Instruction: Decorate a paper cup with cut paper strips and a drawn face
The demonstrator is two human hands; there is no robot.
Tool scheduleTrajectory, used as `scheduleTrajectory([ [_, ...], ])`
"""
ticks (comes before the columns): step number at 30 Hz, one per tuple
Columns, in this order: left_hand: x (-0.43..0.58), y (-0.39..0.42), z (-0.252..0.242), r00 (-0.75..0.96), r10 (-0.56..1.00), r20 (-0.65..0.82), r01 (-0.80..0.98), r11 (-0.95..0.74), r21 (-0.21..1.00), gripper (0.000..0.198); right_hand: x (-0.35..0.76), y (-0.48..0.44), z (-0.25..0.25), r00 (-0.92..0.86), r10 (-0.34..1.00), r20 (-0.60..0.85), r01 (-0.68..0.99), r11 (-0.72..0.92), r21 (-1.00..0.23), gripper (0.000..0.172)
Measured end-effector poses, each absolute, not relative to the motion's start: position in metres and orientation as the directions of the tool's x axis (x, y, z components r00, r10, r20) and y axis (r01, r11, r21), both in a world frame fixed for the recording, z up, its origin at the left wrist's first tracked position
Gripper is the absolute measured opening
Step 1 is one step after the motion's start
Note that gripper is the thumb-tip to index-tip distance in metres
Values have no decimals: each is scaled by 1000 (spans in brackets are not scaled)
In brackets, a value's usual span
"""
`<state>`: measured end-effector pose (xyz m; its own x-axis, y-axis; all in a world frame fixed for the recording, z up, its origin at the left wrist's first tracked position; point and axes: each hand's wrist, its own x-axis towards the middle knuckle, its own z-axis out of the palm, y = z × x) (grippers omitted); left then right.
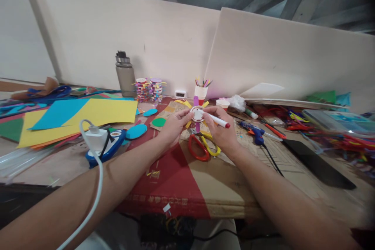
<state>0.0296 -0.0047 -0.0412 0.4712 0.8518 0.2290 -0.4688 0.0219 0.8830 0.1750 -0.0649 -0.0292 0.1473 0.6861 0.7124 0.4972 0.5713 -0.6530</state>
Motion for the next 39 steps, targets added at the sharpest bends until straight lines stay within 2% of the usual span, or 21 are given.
scheduleTrajectory([
  [13, 30, -6, -43, 459, 851, 255, -422, -44, 906, 37, 176, -65, -31, 125, 678, 724, 535, 569, -625, 10],
  [39, 30, -1, -47, 477, 837, 270, -395, -70, 916, 42, 176, -64, -32, 94, 642, 761, 583, 584, -565, 12],
])
